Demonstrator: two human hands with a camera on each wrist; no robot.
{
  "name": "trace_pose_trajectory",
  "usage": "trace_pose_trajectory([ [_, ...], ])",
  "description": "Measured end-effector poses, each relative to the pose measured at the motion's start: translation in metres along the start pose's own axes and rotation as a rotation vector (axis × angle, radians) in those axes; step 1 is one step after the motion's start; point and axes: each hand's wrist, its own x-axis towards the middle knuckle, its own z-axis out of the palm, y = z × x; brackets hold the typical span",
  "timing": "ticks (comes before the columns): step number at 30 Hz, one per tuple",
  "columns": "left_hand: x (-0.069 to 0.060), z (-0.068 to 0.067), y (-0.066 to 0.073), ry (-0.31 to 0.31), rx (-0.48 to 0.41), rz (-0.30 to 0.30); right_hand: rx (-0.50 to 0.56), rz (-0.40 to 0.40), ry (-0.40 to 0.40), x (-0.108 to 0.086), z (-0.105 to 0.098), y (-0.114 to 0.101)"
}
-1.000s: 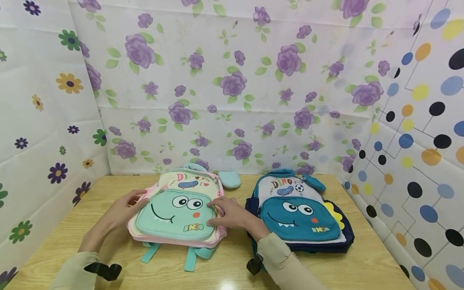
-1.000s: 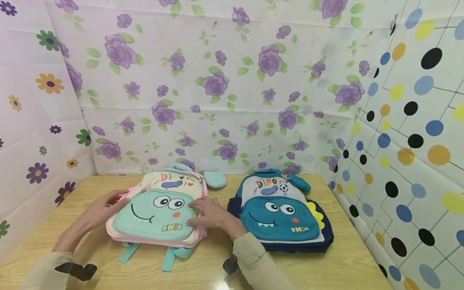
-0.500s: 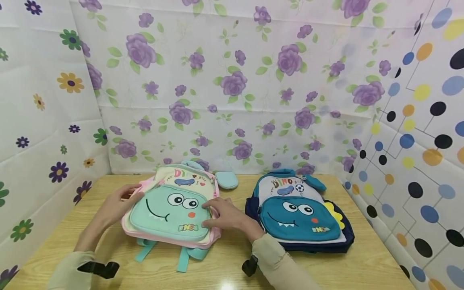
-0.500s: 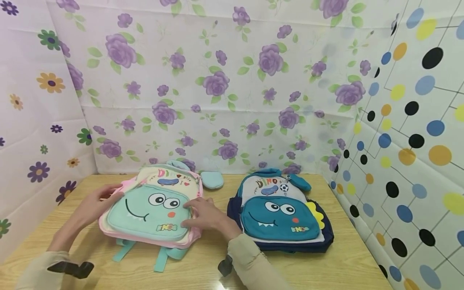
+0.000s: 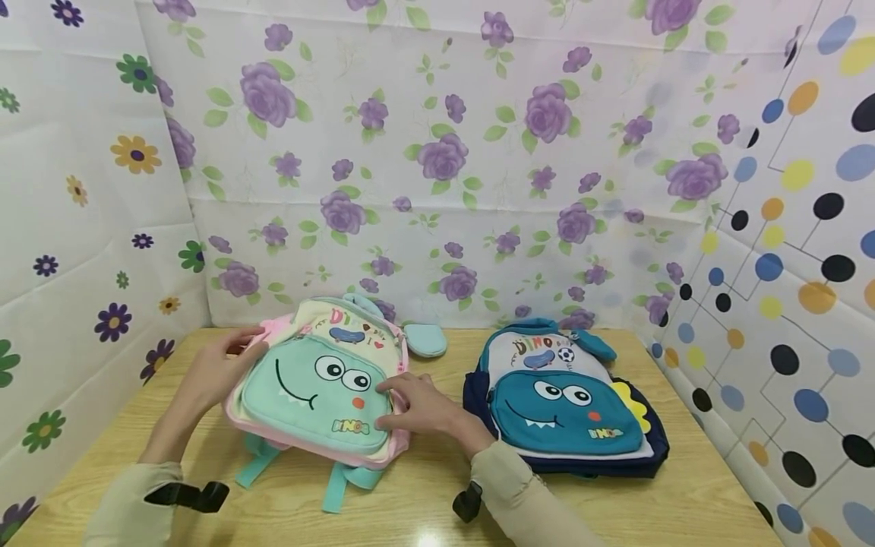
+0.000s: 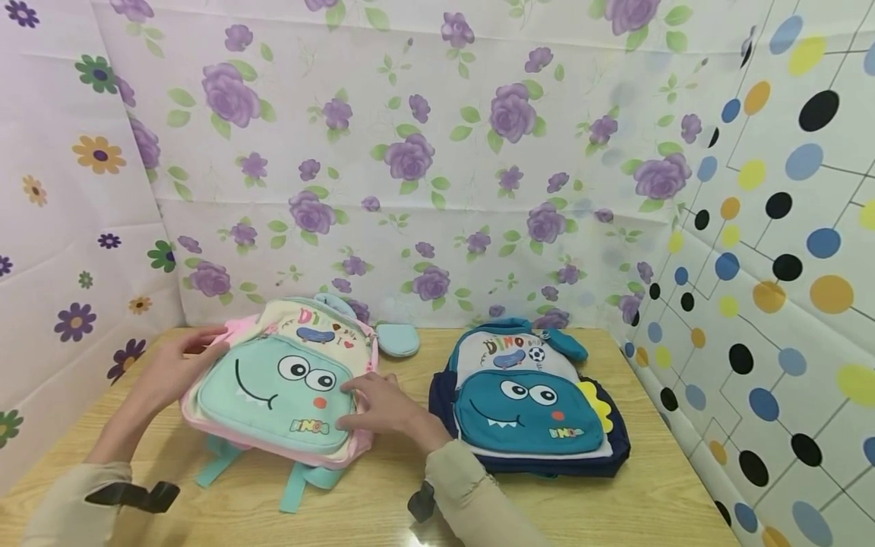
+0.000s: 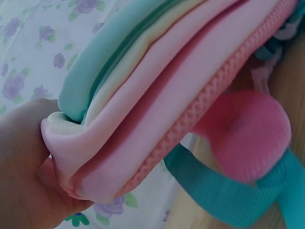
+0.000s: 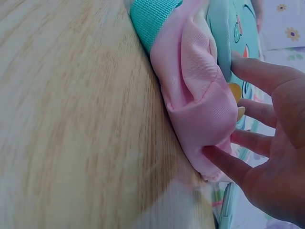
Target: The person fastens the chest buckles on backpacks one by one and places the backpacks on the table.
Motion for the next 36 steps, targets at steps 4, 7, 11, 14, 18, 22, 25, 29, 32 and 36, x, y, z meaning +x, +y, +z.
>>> trace_pose_trajectory([
  [4,0.001,-0.005,0.007,-0.001,-0.013,-0.014,-0.007,-0.013,0.005,0.002,0.002,0.001],
  [7,0.001,-0.009,0.013,-0.001,-0.030,-0.006,-0.010,-0.022,0.005,0.005,0.003,0.002],
  [11,0.001,-0.015,0.021,0.004,-0.047,0.023,-0.003,-0.026,0.000,0.008,0.004,0.002],
  [14,0.001,-0.019,0.027,-0.002,-0.053,0.040,0.004,-0.028,-0.002,0.009,0.005,0.002],
  [18,-0.003,-0.027,0.037,-0.041,-0.023,0.046,0.036,-0.042,-0.010,0.010,0.006,0.001],
  [22,-0.005,-0.034,0.044,-0.074,0.021,0.058,0.057,-0.066,-0.020,0.011,0.010,-0.001],
  [25,-0.006,-0.036,0.048,-0.088,0.011,0.074,0.059,-0.072,-0.021,0.011,0.013,-0.002],
  [29,-0.005,-0.039,0.055,-0.097,-0.032,0.097,0.094,-0.095,-0.024,0.014,0.014,-0.002],
  [32,-0.005,-0.042,0.062,-0.101,-0.048,0.103,0.121,-0.100,-0.031,0.017,0.015,-0.003],
  [36,-0.004,-0.044,0.072,-0.101,-0.046,0.107,0.164,-0.095,-0.047,0.017,0.015,-0.006],
])
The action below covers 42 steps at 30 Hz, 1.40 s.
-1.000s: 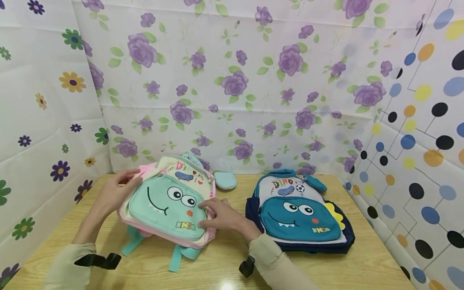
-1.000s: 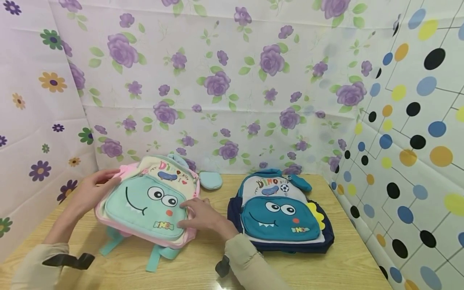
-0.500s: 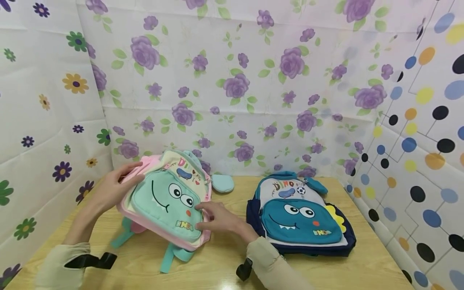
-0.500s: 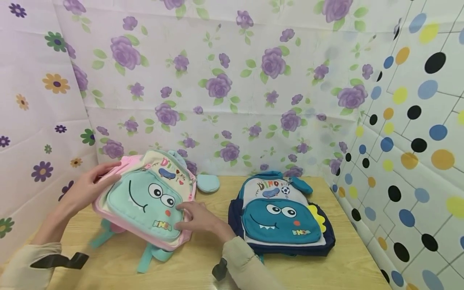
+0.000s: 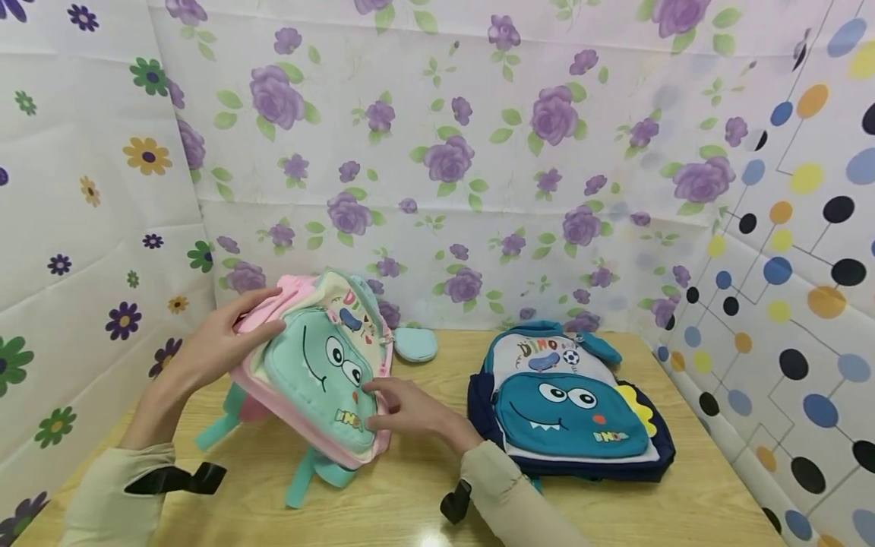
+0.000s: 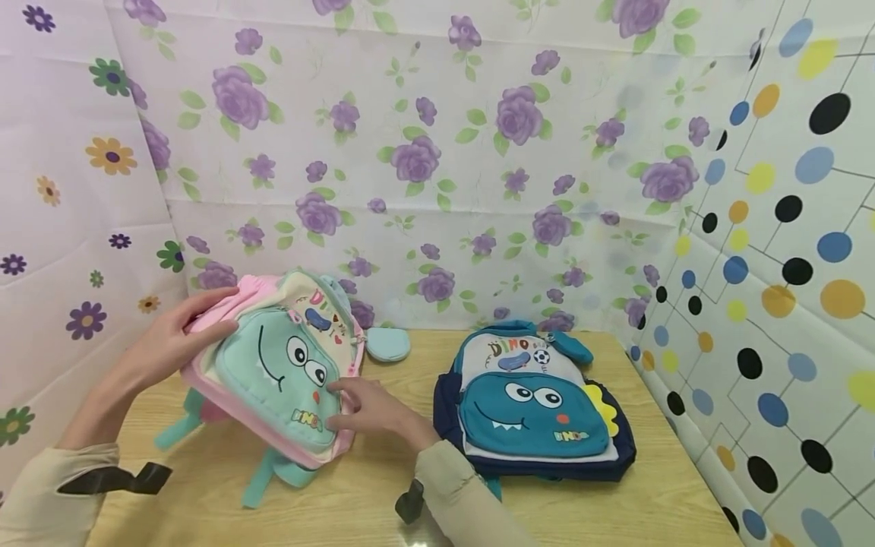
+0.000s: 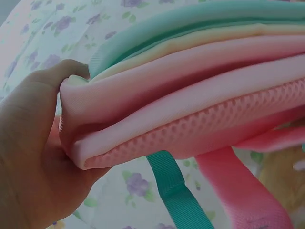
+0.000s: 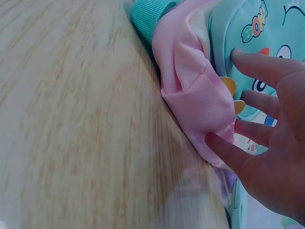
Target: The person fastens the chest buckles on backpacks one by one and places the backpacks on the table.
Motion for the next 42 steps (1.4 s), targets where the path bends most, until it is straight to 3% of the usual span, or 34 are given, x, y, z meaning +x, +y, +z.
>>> trace_pose_trajectory([
  [15,0.018,0.002,0.048,0.021,0.158,0.012,0.186,0.015,-0.051,0.011,0.009,-0.010],
  [22,0.024,0.005,0.062,0.003,0.213,0.066,0.281,0.010,-0.063,0.017,0.015,-0.012],
  [28,0.029,0.011,0.073,-0.002,0.197,0.111,0.260,0.003,-0.062,0.019,0.019,-0.011],
  [34,0.032,0.020,0.080,0.003,0.196,0.165,0.178,-0.009,-0.069,0.008,0.005,-0.004],
  [37,0.034,0.024,0.082,0.011,0.209,0.171,0.128,0.007,-0.030,0.002,-0.010,-0.004],
  [42,0.038,0.028,0.090,-0.001,0.235,0.163,0.139,0.020,0.031,-0.005,-0.035,-0.009],
])
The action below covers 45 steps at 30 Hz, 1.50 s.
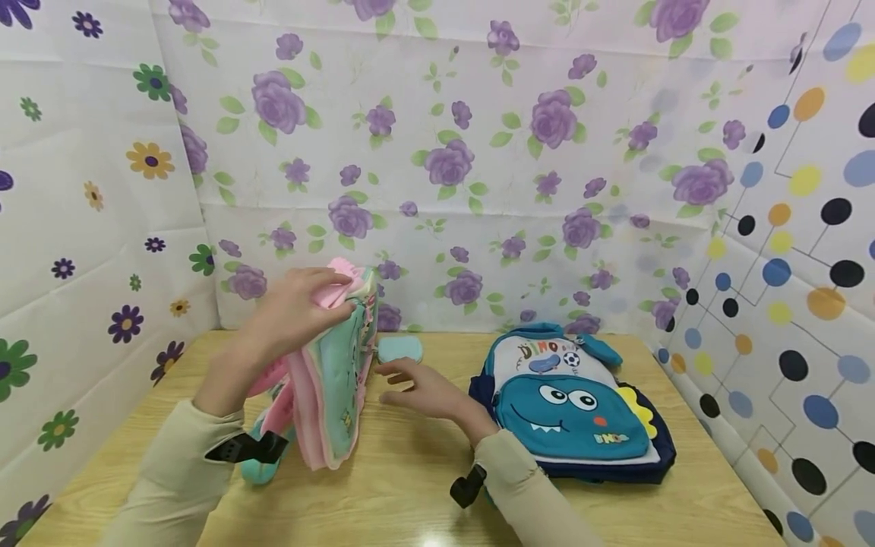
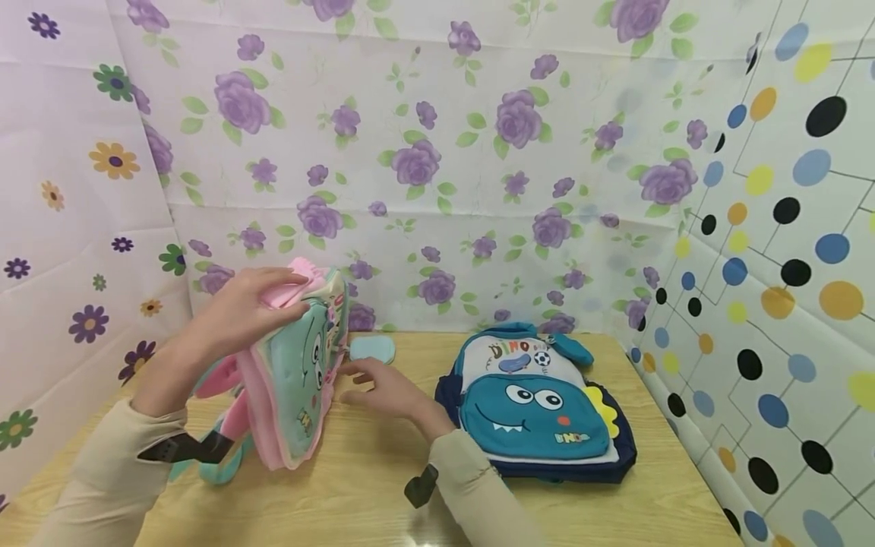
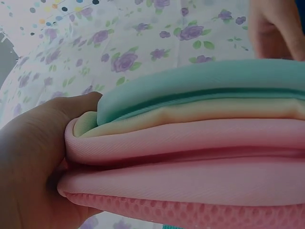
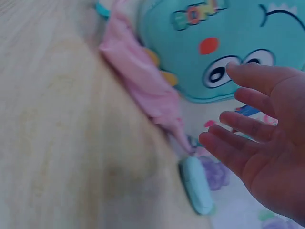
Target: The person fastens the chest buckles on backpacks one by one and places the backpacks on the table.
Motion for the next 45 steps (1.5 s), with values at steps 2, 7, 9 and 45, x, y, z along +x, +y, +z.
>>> trace_pose_trajectory([
  [2,0.002,0.001,0.003,-0.007,0.003,0.003,0.018,-0.004,0.019,-0.002,-0.008,-0.004],
  [7,0.005,0.005,0.008,-0.006,0.002,-0.004,0.056,-0.030,0.057,-0.007,-0.021,-0.015],
  [9,0.005,0.006,0.009,-0.005,0.003,-0.015,0.063,-0.043,0.075,-0.010,-0.026,-0.020],
  [45,0.022,0.041,0.045,0.058,0.007,0.056,0.277,-0.176,0.348,-0.029,-0.068,-0.078],
])
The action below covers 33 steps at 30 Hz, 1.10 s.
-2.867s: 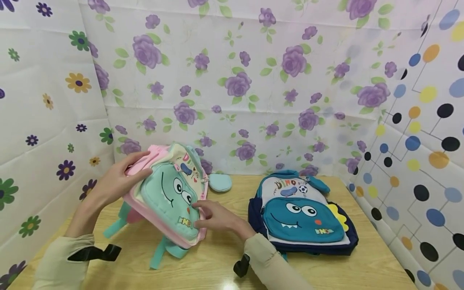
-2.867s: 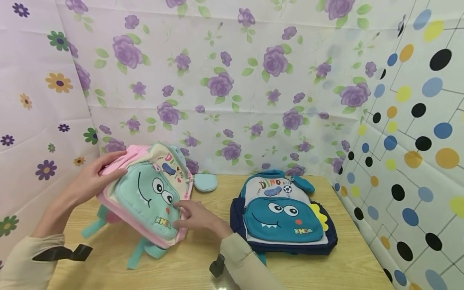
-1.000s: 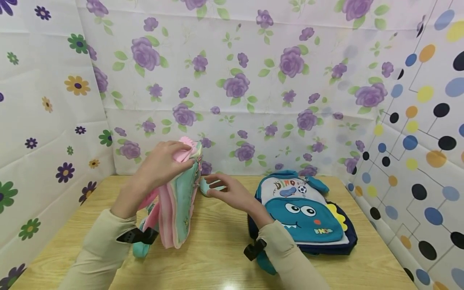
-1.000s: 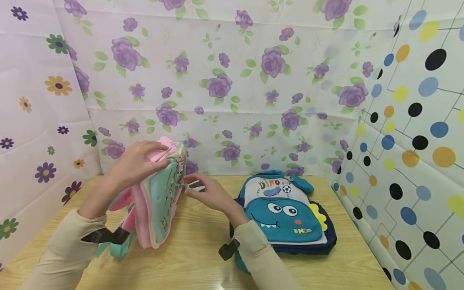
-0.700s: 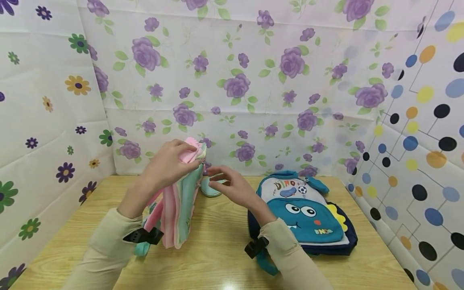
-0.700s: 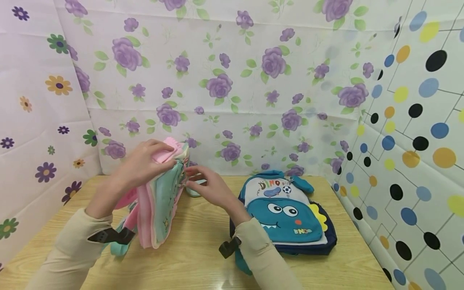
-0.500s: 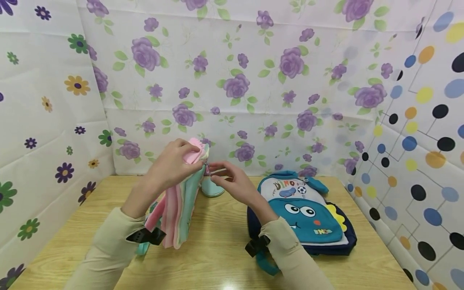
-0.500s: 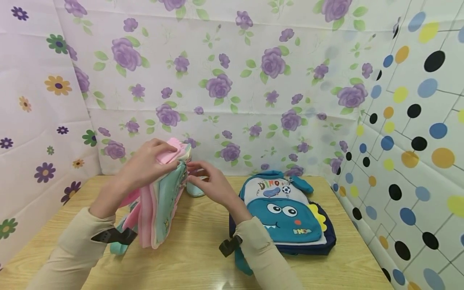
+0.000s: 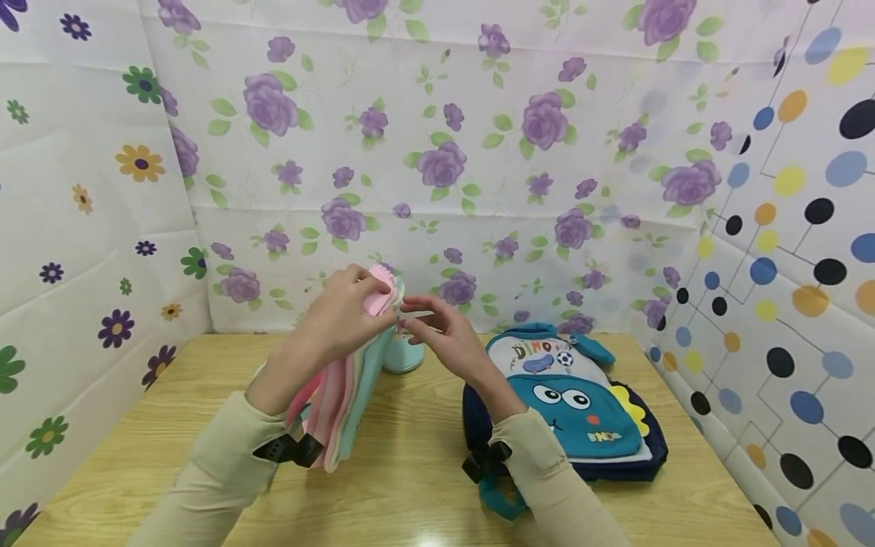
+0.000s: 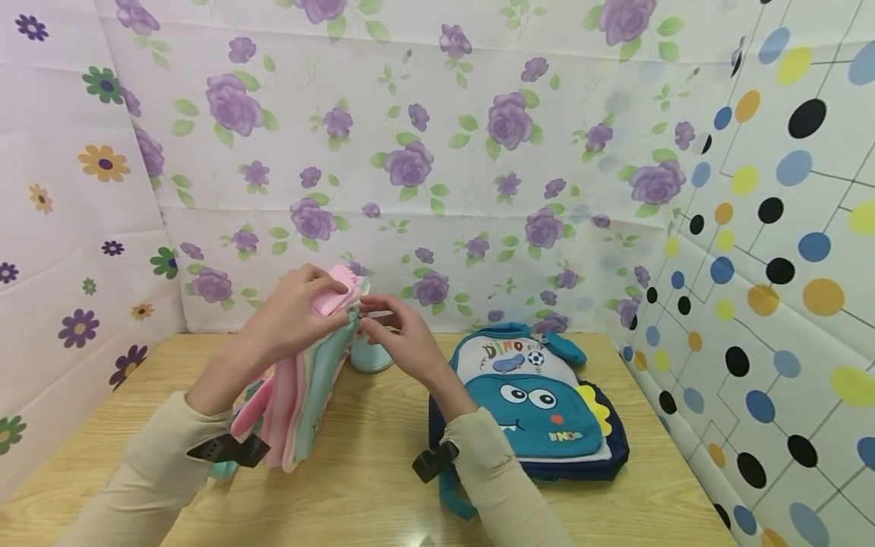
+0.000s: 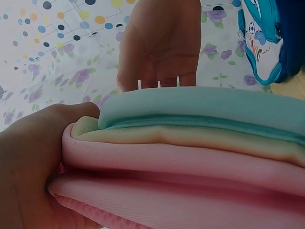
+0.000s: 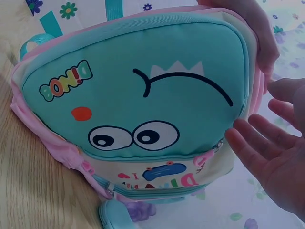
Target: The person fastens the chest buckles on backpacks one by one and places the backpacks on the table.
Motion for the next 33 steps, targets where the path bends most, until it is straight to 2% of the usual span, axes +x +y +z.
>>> trace_pose_trajectory([
  [3,0.000,0.002,0.002,0.003,-0.005,0.008,0.025,-0.004,0.010,-0.001,0.000,-0.005],
  [9,0.001,0.007,0.009,-0.012,-0.003,0.025,0.073,0.000,0.055,0.003,-0.005,0.015],
  [23,0.002,0.022,0.021,0.007,-0.025,0.033,0.060,0.035,0.102,-0.001,-0.013,0.019],
  [27,0.002,0.027,0.024,0.004,-0.065,0.050,0.069,0.052,0.133,-0.002,-0.015,0.026],
  [33,-0.002,0.027,0.029,-0.042,-0.135,0.097,0.053,0.093,0.158,-0.007,-0.022,0.029],
])
